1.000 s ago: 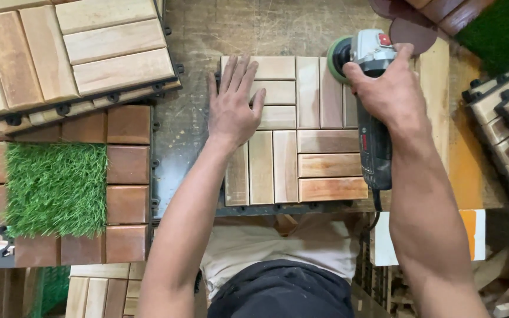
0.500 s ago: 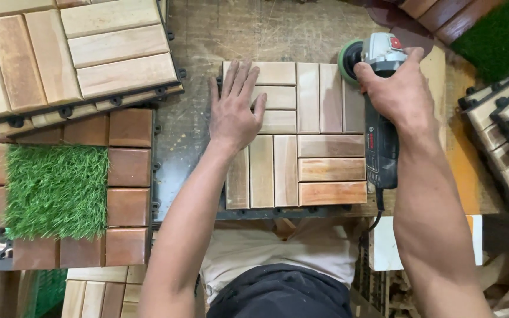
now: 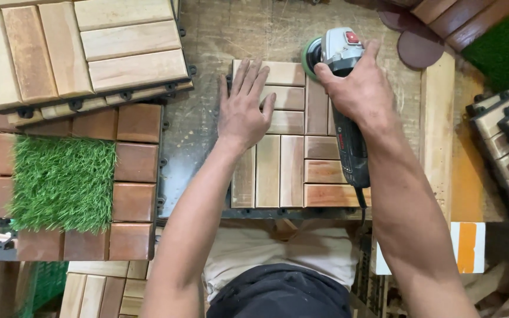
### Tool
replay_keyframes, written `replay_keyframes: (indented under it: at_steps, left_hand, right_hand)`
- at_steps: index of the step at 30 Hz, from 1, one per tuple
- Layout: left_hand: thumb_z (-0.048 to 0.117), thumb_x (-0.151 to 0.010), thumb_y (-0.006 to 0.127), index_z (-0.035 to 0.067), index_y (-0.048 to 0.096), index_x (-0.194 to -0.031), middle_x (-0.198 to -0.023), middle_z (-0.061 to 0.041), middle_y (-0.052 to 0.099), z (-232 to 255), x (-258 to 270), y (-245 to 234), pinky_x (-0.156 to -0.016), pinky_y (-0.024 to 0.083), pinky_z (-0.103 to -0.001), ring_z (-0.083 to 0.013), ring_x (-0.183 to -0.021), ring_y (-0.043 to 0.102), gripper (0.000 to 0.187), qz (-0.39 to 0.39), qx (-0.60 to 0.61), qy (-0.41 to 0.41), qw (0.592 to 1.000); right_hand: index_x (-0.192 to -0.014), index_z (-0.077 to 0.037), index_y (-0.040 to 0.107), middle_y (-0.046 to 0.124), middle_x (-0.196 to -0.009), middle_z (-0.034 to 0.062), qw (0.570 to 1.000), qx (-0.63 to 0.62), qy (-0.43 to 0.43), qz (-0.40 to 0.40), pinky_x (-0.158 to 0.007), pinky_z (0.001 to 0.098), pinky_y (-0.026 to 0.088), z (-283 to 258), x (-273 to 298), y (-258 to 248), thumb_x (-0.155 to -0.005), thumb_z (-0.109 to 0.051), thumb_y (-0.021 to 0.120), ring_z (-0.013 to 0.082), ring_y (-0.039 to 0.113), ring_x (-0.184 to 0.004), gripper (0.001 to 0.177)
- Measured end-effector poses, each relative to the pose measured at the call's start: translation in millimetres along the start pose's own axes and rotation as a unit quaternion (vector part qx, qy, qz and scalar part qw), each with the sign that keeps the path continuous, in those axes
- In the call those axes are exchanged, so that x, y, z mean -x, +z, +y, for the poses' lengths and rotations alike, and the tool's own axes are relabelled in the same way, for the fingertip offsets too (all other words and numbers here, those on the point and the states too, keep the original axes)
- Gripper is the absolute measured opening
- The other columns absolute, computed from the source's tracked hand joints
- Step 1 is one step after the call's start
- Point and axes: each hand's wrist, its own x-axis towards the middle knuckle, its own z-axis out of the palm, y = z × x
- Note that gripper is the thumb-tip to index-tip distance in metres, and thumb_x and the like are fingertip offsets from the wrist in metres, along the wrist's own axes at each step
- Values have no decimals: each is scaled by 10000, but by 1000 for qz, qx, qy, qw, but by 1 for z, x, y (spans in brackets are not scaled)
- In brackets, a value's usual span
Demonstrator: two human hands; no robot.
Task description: The person uses an orbital sander to smooth the surface of a wooden block structure composed of interlocking pieces. They move the sander across the wood in a consistent pattern, holding the structure steady with their left hand. The person briefly pauses to wipe the surface with their hand before resuming the sanding process.
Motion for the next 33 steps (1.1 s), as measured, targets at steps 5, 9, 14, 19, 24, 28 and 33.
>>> replay_keyframes:
  at_steps: [5,9,14,19,24,28,33]
  left_hand:
    - [427,-1027,540,90,341,-1585,-1673,-94,275,-7,1,11,-1271,132,-581,-261,-1567,219,681,31,-26,-20,999]
    - [313,-1030,479,22,122,-1637,-1723,-178,64,-10,5,15,-1344,78,-542,-309,-1626,50,762,90,9,-90,992]
    - [267,-970,517,4,232,-1605,-1691,-201,224,-18,6,29,-1313,180,-556,-358,-1594,214,744,138,26,-88,986]
    - [210,-936,514,-7,274,-1583,-1668,-212,283,-22,5,31,-1295,217,-554,-372,-1566,291,724,157,44,-86,983]
    - [119,-932,468,10,270,-1573,-1646,-222,332,-19,6,19,-1314,236,-470,-361,-1555,321,680,175,143,-92,970]
    - [23,-910,461,-21,218,-1584,-1659,-245,290,-27,9,31,-1341,260,-475,-380,-1578,296,719,224,146,-76,961]
    - [46,-895,547,-3,182,-1599,-1677,-247,245,-27,10,28,-1340,227,-481,-384,-1591,254,794,207,193,-100,954]
  right_hand:
    - [-1488,-169,275,630,-1275,203,1000,-9,-15,-12,-933,541,479,-10,7,2,-899,-590,615,416,606,-1157,800]
    - [-1510,-130,254,611,-1300,244,999,6,-34,-12,-951,583,470,-15,9,11,-907,-610,630,465,587,-1185,857]
    - [-1442,-122,283,641,-1255,227,998,26,-54,-11,-934,589,485,-22,7,22,-922,-631,632,465,607,-1156,807]
    - [-1437,-161,282,627,-1226,263,998,22,-64,-16,-936,607,465,-34,9,31,-887,-638,624,501,581,-1163,805]
    - [-1385,-126,302,663,-1152,249,994,28,-100,-11,-885,591,489,-47,12,40,-903,-624,632,490,628,-1089,768]
    - [-1361,-129,311,663,-1147,263,994,37,-100,-17,-889,607,481,-57,18,44,-886,-629,620,507,625,-1080,756]
    - [-1444,-110,271,659,-1140,254,992,50,-113,-21,-864,604,503,-63,18,54,-895,-648,606,483,630,-1067,839]
